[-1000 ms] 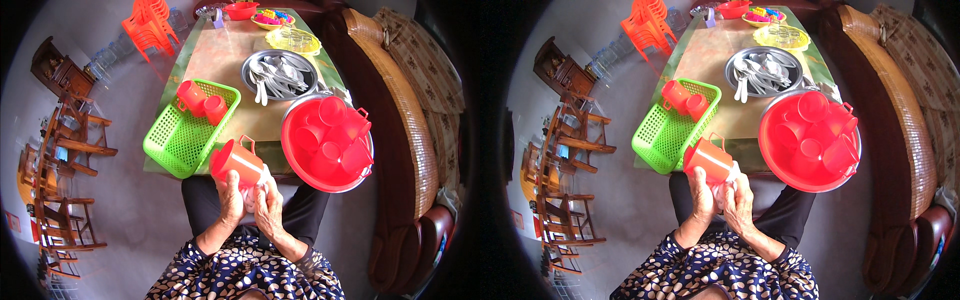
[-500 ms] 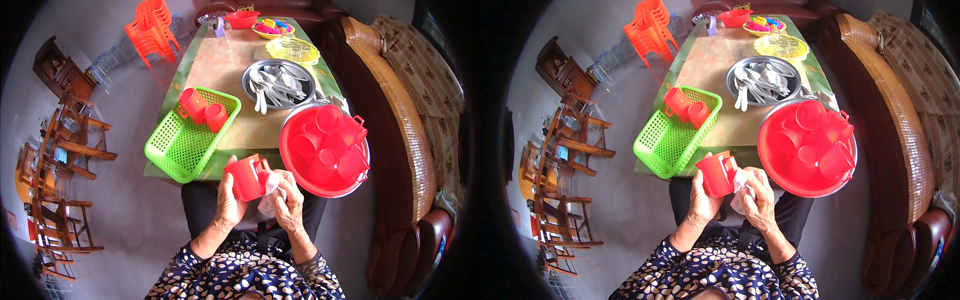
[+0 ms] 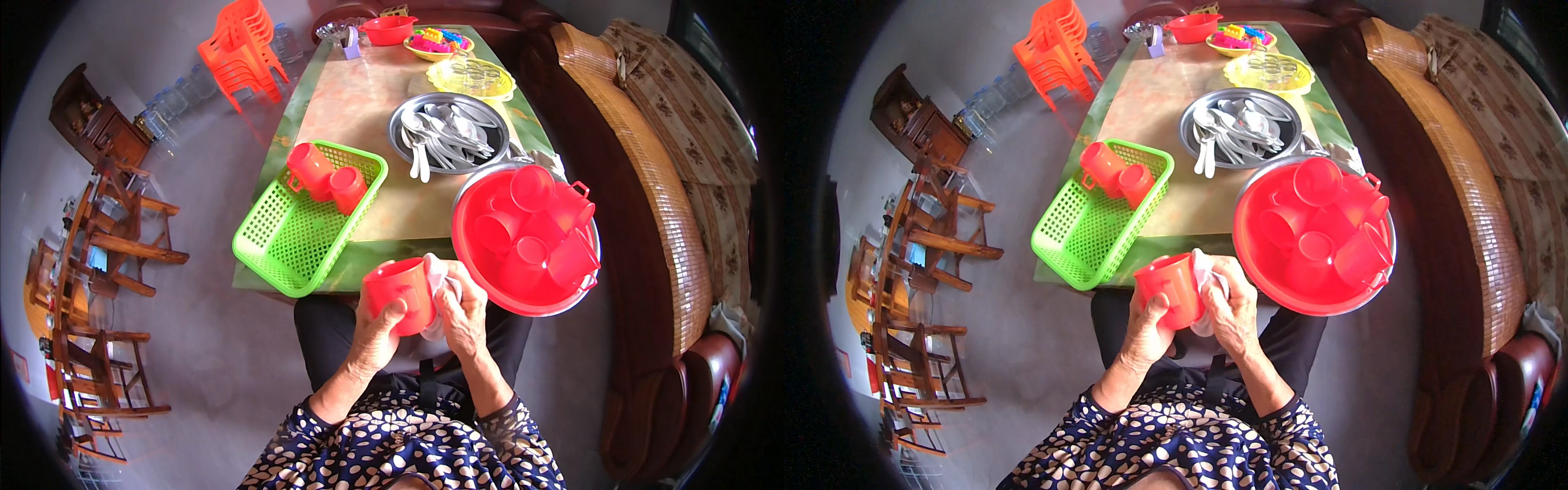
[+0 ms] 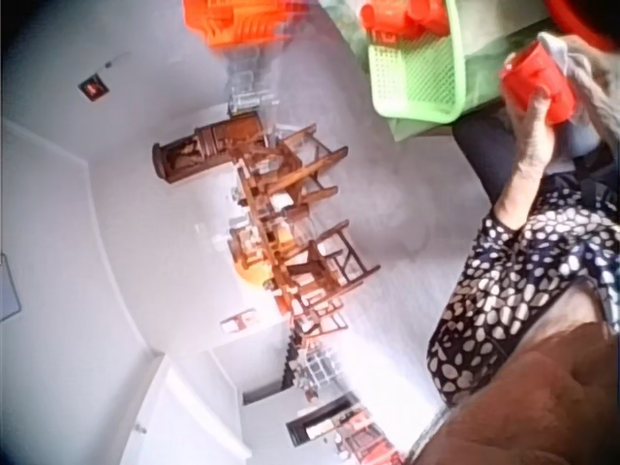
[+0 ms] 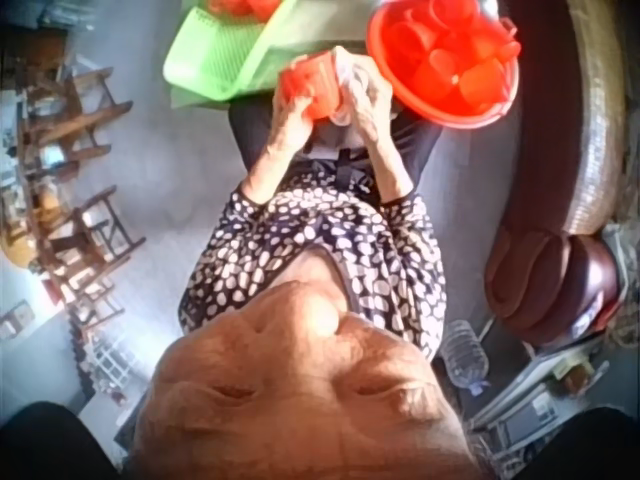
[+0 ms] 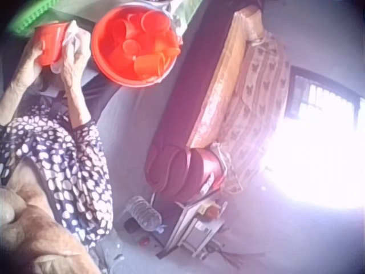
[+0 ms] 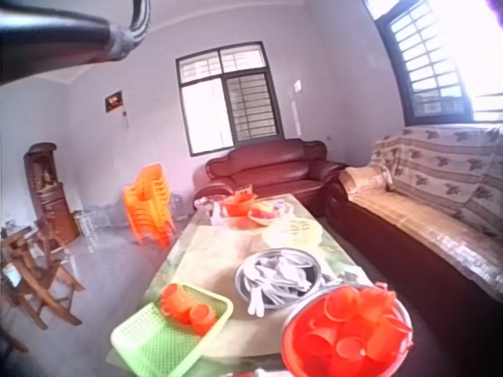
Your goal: The person sits at a table and wipes red plastic cups with a white cloth. They pick up cups from a metal bowl, wipe them inside and out, and place them into a green plastic basket. The person handles the cups one at a time throughout the episode.
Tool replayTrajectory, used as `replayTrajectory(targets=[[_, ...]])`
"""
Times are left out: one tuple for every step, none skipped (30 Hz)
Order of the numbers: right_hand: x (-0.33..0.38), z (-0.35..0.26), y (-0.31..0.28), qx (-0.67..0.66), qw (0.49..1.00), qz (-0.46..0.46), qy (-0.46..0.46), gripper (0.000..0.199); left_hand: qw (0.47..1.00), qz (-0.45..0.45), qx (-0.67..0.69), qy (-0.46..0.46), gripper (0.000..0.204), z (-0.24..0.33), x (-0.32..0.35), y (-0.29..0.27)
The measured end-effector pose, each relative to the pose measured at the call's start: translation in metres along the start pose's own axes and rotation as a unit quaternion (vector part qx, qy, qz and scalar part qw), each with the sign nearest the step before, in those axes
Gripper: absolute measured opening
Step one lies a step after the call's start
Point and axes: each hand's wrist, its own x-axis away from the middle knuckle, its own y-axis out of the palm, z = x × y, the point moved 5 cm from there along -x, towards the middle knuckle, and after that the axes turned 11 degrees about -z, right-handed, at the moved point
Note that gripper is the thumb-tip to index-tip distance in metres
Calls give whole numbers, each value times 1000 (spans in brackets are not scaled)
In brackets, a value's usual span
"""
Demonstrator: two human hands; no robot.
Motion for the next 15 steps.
replayTrajectory(targets=[[-4, 1, 0, 7, 1000, 3, -24, 31, 1000, -12, 6, -11, 70, -1, -1, 0], [-6, 0, 0, 34, 999, -1, -33, 32, 1000, -3, 5, -24, 69, -2, 0, -3], [-7, -1, 1, 61, 997, -5, -43, 33, 1000, 0, -6, -20, 70, -2, 0, -6], [-4, -10, 5, 111, 989, -12, -94, 38, 1000, 3, -17, -16, 71, 0, -2, -7], [0, -19, 10, 161, 976, -18, -143, 43, 1000, 7, -27, -14, 72, 1, -3, -9], [4, -20, 16, 247, 955, -22, -164, 46, 999, 35, -7, -17, 72, 0, -4, -13], [10, -25, 21, 306, 931, -42, -196, 48, 999, 46, -22, -2, 73, 0, -4, -16], [16, -25, 26, 324, 920, -52, -216, 49, 999, 39, -29, 5, 76, 1, -4, -18], [21, -26, 31, 342, 908, -62, -235, 50, 999, 32, -37, 11, 79, 2, -4, -19], [23, -29, 32, 326, 913, -63, -238, 49, 999, 29, -40, 6, 82, 1, -5, -21], [23, -28, 30, 309, 923, -43, -225, 48, 999, 26, -40, -1, 86, -2, -6, -21], [21, -27, 29, 292, 933, -21, -211, 46, 999, 22, -41, -7, 89, -4, -6, -19], [20, -26, 26, 275, 941, 0, -196, 45, 998, 21, -53, -19, 97, -6, -4, -16], [15, -30, 24, 260, 946, 14, -192, 43, 998, 7, -56, -16, 97, -3, -3, -9], [9, -33, 21, 246, 951, 28, -187, 40, 998, -6, -59, -14, 98, -1, -2, -5]])
